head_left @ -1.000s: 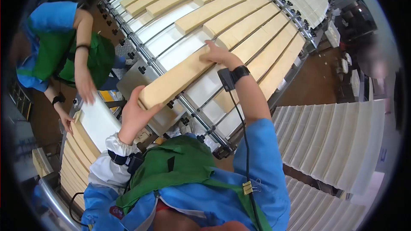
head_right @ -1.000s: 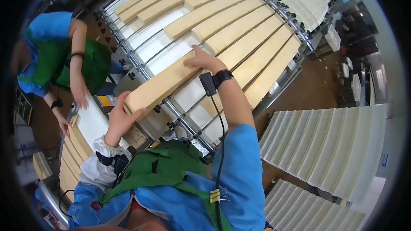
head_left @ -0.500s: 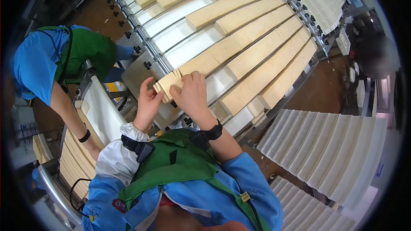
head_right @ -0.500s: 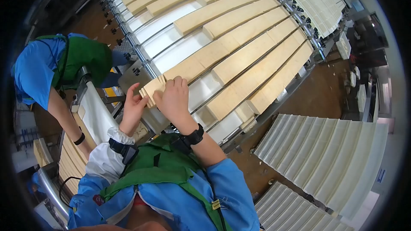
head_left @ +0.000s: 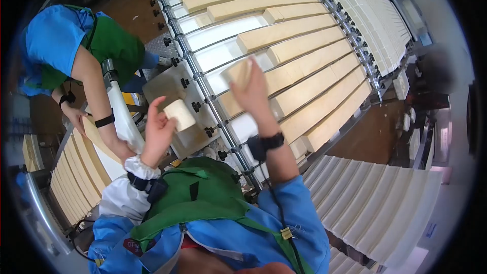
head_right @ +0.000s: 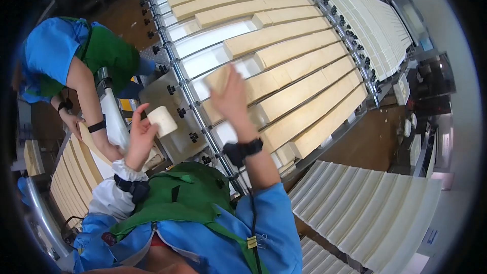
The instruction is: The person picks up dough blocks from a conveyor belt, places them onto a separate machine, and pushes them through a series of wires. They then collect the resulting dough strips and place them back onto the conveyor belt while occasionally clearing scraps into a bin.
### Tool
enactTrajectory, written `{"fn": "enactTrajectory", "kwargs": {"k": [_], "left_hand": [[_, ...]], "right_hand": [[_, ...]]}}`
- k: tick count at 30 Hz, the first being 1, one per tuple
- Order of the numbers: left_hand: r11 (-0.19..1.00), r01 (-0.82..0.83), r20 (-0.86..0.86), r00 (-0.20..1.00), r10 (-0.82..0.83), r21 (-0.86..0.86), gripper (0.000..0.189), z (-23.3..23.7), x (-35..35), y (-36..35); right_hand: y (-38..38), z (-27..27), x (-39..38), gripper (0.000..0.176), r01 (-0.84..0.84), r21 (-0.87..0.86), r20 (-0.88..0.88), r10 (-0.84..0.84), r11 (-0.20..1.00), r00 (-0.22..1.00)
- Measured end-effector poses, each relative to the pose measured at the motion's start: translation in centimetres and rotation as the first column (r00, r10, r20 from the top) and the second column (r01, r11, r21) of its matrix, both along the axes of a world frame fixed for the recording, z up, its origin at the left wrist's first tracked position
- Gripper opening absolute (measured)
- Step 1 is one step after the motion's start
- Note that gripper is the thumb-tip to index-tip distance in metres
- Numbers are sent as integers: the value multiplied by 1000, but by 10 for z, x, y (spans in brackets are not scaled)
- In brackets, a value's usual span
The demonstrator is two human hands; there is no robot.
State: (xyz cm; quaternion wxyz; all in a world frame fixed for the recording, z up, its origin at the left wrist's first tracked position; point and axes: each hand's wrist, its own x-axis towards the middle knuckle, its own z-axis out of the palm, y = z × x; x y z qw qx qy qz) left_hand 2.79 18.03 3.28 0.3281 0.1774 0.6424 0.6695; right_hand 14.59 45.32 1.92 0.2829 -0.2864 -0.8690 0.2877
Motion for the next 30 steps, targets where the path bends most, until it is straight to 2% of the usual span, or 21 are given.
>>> {"fn": "enactTrajectory", "kwargs": {"k": [2, 5, 6, 8, 10, 11, 12, 14, 17, 20, 22, 24, 27, 30], "left_hand": [[996, -49, 4, 999, 49, -74, 67, -9, -10, -18], [986, -117, -1, 993, 118, -120, 66, -20, -17, -37], [981, -142, -1, 990, 143, -130, 65, -23, -16, -43], [973, -186, -13, 982, 186, -139, 65, -28, -17, -48], [964, -215, -20, 976, 215, -156, 66, -37, -22, -51], [962, -226, -90, 973, 215, -152, 69, -47, -23, -53], [887, -295, -199, 951, 237, -355, 73, -38, -22, -47], [881, -327, -274, 931, 239, -342, 76, -38, -22, -49], [872, -279, -260, 948, 184, -402, 77, -30, -20, -54], [863, -321, -248, 939, 237, -390, 75, -39, -17, -64], [857, -339, -217, 937, 272, -388, 71, -45, -11, -69], [850, -329, -178, 944, 279, -411, 69, -47, -7, -73], [868, -292, -131, 956, 261, -401, 65, -56, 1, -75], [875, -249, -98, 969, 229, -416, 63, -57, 7, -74]], "right_hand": [[64, -36, -15, 87, 42, 127, 1, -42, 991, 999], [129, -76, -27, 88, 73, 93, 151, -86, 993, 985], [136, -76, -34, 92, 122, 100, 299, -147, 987, 943], [139, -85, -45, 99, 206, 133, 576, -245, 969, 780], [123, -65, -49, 108, 166, 363, 523, -347, 917, 778], [113, -57, -50, 113, 142, 468, 489, -389, 872, 780], [119, -61, -52, 117, 204, 451, 507, -438, 869, 742], [149, -66, -49, 125, 328, 432, 546, -532, 840, 647], [153, -61, -35, 113, 215, 510, 475, -481, 833, 737], [150, -43, 11, 76, 63, 479, 182, -169, 876, 969], [120, -21, 63, 36, 17, 327, 438, -168, 945, 883], [83, -21, 101, 17, -46, 367, 514, -161, 929, 843], [59, -38, 128, 13, -100, 459, 531, -182, 883, 828], [52, -49, 133, 12, -122, 607, 411, -179, 785, 894]]}}
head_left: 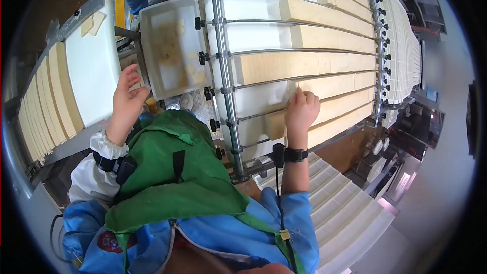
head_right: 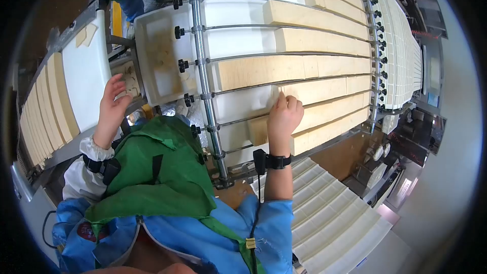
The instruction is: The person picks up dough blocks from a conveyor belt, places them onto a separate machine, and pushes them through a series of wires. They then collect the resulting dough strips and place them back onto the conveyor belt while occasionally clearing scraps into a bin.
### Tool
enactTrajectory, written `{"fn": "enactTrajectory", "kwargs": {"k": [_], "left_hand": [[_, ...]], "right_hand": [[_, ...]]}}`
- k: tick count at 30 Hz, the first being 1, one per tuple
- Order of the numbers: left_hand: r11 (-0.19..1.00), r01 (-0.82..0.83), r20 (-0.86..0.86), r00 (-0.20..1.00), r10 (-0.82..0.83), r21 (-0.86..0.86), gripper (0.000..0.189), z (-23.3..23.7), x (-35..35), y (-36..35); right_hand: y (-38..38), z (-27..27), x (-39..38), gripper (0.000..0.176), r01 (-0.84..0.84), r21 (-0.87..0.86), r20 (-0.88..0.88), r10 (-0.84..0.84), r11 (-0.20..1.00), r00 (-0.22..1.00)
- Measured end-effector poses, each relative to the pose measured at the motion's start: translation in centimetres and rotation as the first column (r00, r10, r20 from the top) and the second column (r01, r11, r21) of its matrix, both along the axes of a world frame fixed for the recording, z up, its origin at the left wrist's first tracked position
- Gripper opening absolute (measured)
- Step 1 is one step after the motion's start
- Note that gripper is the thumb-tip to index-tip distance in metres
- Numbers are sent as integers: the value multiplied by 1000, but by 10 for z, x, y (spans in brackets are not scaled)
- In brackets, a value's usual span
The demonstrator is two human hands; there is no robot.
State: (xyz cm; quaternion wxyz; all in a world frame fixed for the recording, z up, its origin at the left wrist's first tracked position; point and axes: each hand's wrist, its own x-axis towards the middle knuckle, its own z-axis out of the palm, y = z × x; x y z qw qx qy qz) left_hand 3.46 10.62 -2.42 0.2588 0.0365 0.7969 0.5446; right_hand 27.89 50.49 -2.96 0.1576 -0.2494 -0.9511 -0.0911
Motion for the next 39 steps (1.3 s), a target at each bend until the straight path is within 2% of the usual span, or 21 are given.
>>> {"fn": "enactTrajectory", "kwargs": {"k": [3, 6, 9, 10, 12, 13, 16, 18, 20, 22, 24, 25, 28, 30, 32, 34, 35, 37, 38, 39], "left_hand": [[1000, 14, 12, 1000, -14, -11, 62, 0, 2, -1], [1000, 10, 9, 1000, -10, 5, 60, 0, 4, -4], [1000, 7, 25, 1000, -8, 12, 58, -1, 7, -10], [1000, 8, 31, 999, -8, 10, 58, -1, 8, -13], [1000, -5, 55, 998, 4, 22, 56, -3, 9, -16], [1000, -10, 67, 998, 8, 30, 55, -5, 9, -17], [998, 28, 94, 995, -33, 48, 52, -12, 14, -23], [996, 47, 106, 993, -55, 72, 51, -15, 17, -25], [995, 57, 108, 992, -66, 80, 50, -14, 19, -27], [996, 53, 94, 994, -60, 69, 50, -10, 18, -31], [996, 18, 61, 998, -24, 84, 50, -5, 17, -40], [996, 1, 49, 999, -6, 93, 51, -4, 17, -47], [997, -66, 53, 997, 64, 34, 53, -6, 11, -77], [985, -165, 50, 985, 163, 42, 57, -17, 13, -106], [970, -238, 15, 971, 240, -53, 64, -18, 16, -137], [930, -366, 110, 924, 366, -24, 74, -32, 21, -171], [909, -414, 98, 903, 417, -53, 77, -37, 23, -187], [855, -508, 117, 847, 518, -102, 83, -37, 24, -219], [813, -579, 186, 793, 580, -65, 86, -31, 24, -232], [790, -606, 177, 771, 612, -90, 89, -29, 21, -246]], "right_hand": [[-6, -1, 2, 17, -8, 13, 18, 7, 1000, 1000], [-6, -7, 1, 17, -75, -66, -64, 71, 995, 995], [-9, 2, 13, 12, 185, -264, -112, -220, 947, 969], [-10, 8, 17, 11, 192, -429, -168, -287, 883, 943], [-12, 25, 22, 9, 153, -717, -232, -440, 680, 867], [-20, 35, 20, 8, 150, -754, -220, -460, 640, 860], [-57, 55, -5, 10, -43, -800, -277, -304, 599, 911], [-95, 67, -35, 15, -214, -888, -327, -230, 408, 917], [-130, 76, -72, 30, -348, -931, -366, -309, 113, 878], [-161, 85, -107, 43, -502, -860, -508, -259, 96, 821], [-180, 88, -120, 48, -483, -861, -504, -144, 157, 852], [-189, 77, -125, 45, -525, -822, -549, -61, 219, 834], [-219, 70, -144, 41, -430, -888, -422, 85, 161, 903], [-238, 52, -163, 37, -415, -895, -392, 156, 165, 907], [-259, 27, -190, 36, -393, -910, -354, 247, 130, 902], [-288, 15, -226, 37, -402, -904, -327, 374, 143, 868], [-305, 9, -245, 37, -412, -898, -313, 435, 155, 845], [-352, 5, -292, 39, -538, -818, -347, 574, 201, 742], [-375, 4, -315, 39, -597, -769, -348, 632, 230, 692], [-403, -1, -341, 41, -632, -752, -385, 654, 188, 652]]}}
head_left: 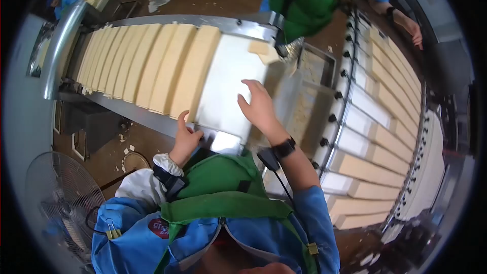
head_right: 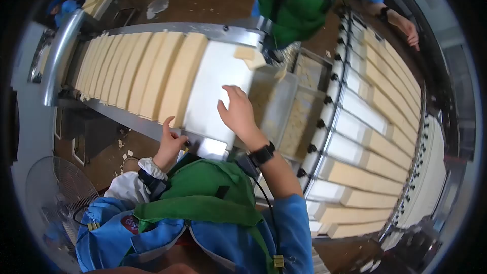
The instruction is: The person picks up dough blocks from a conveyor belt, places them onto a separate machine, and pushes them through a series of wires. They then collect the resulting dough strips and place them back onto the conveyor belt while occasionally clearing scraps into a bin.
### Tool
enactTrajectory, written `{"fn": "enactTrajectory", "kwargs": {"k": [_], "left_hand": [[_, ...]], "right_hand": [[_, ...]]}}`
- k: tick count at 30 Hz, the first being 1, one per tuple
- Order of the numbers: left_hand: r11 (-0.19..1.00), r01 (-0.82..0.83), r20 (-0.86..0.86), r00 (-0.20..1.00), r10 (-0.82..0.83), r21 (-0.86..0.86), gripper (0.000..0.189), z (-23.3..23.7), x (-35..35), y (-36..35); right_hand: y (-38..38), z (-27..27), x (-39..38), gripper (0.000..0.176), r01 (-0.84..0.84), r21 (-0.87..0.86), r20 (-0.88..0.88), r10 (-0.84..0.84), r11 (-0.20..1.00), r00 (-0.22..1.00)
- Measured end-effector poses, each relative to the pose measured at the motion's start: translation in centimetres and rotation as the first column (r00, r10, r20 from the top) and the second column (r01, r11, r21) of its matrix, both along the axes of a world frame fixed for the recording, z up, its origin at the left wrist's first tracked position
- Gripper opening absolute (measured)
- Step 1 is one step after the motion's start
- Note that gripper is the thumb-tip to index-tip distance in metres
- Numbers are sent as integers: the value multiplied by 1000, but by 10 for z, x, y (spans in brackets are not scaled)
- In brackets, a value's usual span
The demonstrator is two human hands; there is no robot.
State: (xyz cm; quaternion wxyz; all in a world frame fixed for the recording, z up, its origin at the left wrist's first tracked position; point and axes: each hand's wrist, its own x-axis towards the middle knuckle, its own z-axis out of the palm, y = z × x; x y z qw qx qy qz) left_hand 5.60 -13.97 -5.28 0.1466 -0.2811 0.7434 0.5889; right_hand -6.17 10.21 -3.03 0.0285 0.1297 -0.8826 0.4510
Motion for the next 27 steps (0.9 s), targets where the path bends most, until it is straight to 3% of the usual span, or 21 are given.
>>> {"fn": "enactTrajectory", "kwargs": {"k": [4, 8, 11, 13, 15, 16, 17, 18, 19, 20, 21, 22, 23, 26, 27], "left_hand": [[997, -71, 39, 997, 72, -21, 99, -35, -2, -49], [965, -51, 130, 991, 18, 256, 107, -22, -24, -76], [901, -63, 163, 987, -9, 430, 109, -33, -32, -95], [859, 8, 204, 970, -131, 513, 112, -30, -43, -108], [809, 22, 208, 962, -177, 587, 113, -37, -44, -117], [789, -30, 273, 946, -177, 613, 112, -25, -49, -116], [768, -93, 331, 930, -160, 634, 112, -15, -55, -114], [701, -85, 285, 942, -174, 708, 108, -20, -55, -116], [702, -93, 254, 959, -128, 706, 106, -31, -53, -107], [728, -25, 167, 978, -124, 685, 101, -63, -44, -91], [756, -20, 166, 979, -118, 654, 95, -59, -49, -91], [783, -15, 165, 980, -112, 622, 91, -55, -55, -91], [804, -73, 247, 964, -94, 590, 86, -16, -66, -96], [946, 123, 53, 988, -145, 299, 84, 0, -70, -92], [955, 225, -7, 974, -228, 195, 87, -10, -70, -91]], "right_hand": [[-106, -40, -109, 54, -70, 172, -80, 84, 983, 993], [-173, -69, -178, 68, -10, 369, -123, 59, 929, 991], [-187, -96, -191, 76, 15, 524, -76, 28, 851, 997], [-193, -103, -188, 75, 44, 616, -109, 30, 786, 994], [-189, -104, -193, 72, 61, 581, -139, 25, 812, 990], [-186, -122, -201, 69, 147, 598, -286, 39, 788, 957], [-179, -133, -214, 72, 128, 585, -267, 41, 801, 963], [-186, -104, -217, 71, 101, 681, -130, -16, 726, 991], [-183, -109, -222, 70, 237, 691, -346, 24, 683, 938], [-183, -91, -231, 71, 122, 692, -173, 0, 711, 985], [-182, -88, -237, 73, 112, 694, -157, -1, 712, 988], [-183, -81, -237, 73, 102, 745, -122, -16, 659, 992], [-187, -72, -232, 74, 101, 805, -83, -58, 584, 995], [-143, -67, -221, 76, 90, 910, -13, -190, 406, 982], [-125, -61, -213, 75, 81, 906, 21, -236, 415, 972]]}}
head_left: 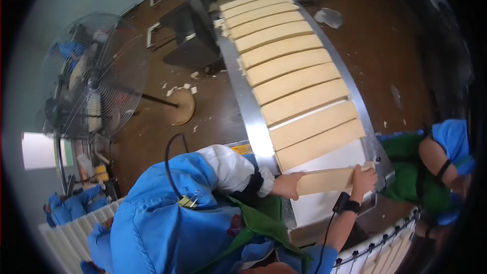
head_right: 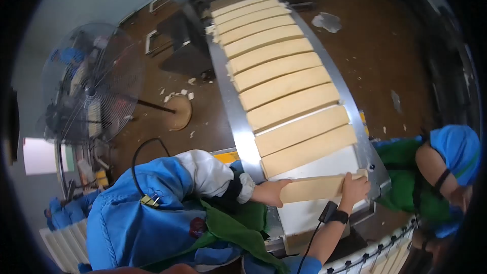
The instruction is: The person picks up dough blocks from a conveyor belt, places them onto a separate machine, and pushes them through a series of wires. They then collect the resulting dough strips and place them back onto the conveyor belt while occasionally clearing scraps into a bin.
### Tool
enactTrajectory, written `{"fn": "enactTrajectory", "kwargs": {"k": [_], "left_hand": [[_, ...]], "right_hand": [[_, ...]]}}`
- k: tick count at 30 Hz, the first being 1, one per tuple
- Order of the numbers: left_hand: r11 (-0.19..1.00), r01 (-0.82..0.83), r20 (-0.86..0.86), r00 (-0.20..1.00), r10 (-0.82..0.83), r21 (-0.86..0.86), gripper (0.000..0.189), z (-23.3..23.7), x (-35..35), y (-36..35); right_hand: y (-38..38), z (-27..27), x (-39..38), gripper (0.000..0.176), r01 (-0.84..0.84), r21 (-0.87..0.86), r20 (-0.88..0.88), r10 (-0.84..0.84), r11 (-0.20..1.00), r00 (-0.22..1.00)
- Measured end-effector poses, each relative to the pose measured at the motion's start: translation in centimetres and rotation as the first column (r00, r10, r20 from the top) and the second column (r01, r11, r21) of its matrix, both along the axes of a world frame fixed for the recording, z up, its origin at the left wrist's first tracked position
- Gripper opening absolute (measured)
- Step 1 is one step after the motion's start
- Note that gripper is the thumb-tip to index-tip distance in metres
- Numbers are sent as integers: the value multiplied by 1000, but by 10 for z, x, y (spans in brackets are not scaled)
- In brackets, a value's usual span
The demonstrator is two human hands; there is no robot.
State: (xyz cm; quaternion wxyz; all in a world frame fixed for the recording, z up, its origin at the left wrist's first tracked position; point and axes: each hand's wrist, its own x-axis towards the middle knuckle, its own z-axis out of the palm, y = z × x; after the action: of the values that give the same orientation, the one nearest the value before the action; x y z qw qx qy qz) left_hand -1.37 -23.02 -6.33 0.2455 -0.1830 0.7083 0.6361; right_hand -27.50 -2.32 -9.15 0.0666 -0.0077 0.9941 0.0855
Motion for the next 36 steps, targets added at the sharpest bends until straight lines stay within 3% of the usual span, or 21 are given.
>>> {"fn": "enactTrajectory", "kwargs": {"k": [2, 4, 6, 7, 9, 10, 11, 14, 16, 18, 20, 24, 26, 27, 30, 34, 36], "left_hand": [[978, 158, -136, 975, -176, -133, 93, -28, -3, 2], [939, 261, -231, 922, -312, -225, 99, -39, -11, 0], [865, 360, -114, 900, -421, -350, 103, -28, -21, 2], [808, 423, -18, 882, -470, -410, 105, -17, -25, 4], [725, 439, 63, 874, -483, -530, 99, -11, -30, 19], [728, 365, -41, 879, -475, -581, 91, -44, -25, 31], [706, 312, -63, 891, -450, -635, 86, -39, -19, 39], [672, 144, -177, 906, -386, -727, 68, -31, -15, 58], [735, 214, -294, 818, -495, -643, 73, -43, -20, 53], [748, 287, -328, 764, -555, -598, 66, -25, -23, 65], [718, 384, -341, 686, -643, -581, 69, -14, -21, 95], [662, 585, -365, 553, -748, -469, 72, 55, -1, 185], [610, 700, -387, 481, -787, -370, 75, 80, 22, 228], [580, 750, -395, 451, -801, -320, 77, 91, 36, 245], [532, 839, -379, 459, -803, -111, 84, 100, 79, 293], [498, 856, -265, 517, -814, 141, 83, 115, 116, 339], [483, 858, -223, 512, -829, 175, 80, 131, 122, 356]], "right_hand": [[55, 6, 16, 74, 137, -20, 34, -137, 990, 990], [128, -14, 34, 76, 285, -445, 180, -227, 849, 957], [126, 35, 70, 91, 487, -467, 389, -323, 738, 863], [141, 33, 91, 101, 238, -634, 229, -116, 736, 967], [163, 30, 126, 115, -85, -688, 83, 195, 721, 977], [166, 37, 136, 120, -118, -640, 158, 280, 759, 947], [168, 38, 155, 108, -84, -595, 194, 245, 799, 950], [167, 18, 207, 67, -8, -409, -15, 2, 913, 1000], [164, 34, 244, 63, 31, -496, -117, -103, 868, 988], [167, 57, 285, 54, 184, -474, -148, -284, 861, 947], [191, 88, 329, 59, 274, -443, -211, -396, 854, 894], [264, 147, 410, 58, 317, -502, -360, -527, 805, 769], [317, 155, 455, 57, 441, -511, -249, -618, 738, 745], [346, 160, 475, 59, 426, -543, -209, -608, 723, 766], [425, 160, 522, 65, 475, -599, -13, -601, 645, 799], [514, 97, 546, 69, 429, -699, 158, -461, 572, 873], [532, 85, 548, 73, 499, -744, 292, -455, 444, 841]]}}
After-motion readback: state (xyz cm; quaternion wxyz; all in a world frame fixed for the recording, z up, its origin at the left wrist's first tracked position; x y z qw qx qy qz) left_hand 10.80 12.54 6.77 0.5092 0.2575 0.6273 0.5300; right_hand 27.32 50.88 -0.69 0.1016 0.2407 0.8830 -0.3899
